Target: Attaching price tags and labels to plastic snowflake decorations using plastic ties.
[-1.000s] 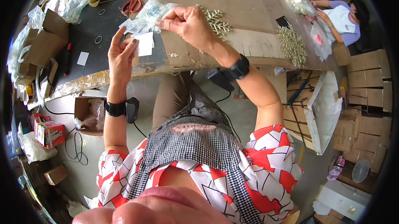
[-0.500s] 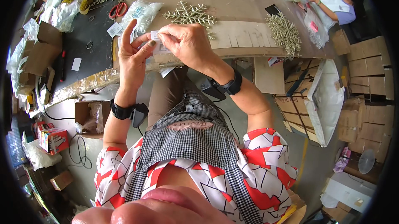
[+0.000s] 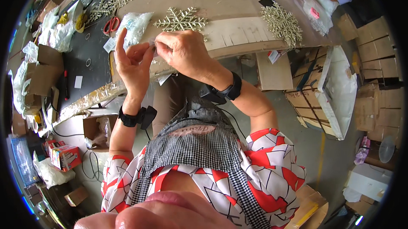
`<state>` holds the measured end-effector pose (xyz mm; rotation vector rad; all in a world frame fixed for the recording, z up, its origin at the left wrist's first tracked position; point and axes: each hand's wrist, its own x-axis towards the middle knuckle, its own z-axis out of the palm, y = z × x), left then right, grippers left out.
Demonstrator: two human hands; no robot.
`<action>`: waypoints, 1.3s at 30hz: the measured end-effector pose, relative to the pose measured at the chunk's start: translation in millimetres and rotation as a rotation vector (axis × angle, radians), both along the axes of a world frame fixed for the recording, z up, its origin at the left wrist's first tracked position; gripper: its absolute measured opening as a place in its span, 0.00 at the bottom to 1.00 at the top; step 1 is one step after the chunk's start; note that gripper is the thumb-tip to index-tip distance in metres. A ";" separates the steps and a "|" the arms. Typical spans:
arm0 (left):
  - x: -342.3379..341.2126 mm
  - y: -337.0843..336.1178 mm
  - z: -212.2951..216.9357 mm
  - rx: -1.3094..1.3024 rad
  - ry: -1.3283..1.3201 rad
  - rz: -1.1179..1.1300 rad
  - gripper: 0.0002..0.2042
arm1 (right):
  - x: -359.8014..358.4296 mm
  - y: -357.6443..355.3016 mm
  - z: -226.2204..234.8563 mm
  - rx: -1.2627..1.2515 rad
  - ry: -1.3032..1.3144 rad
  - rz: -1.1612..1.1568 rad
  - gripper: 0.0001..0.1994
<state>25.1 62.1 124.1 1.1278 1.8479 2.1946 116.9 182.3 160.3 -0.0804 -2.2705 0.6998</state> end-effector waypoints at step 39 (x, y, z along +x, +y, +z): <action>3.7 9.7 1.7 0.082 -0.246 -0.222 0.32 | 13.3 7.5 0.6 -0.152 -0.018 -0.008 0.02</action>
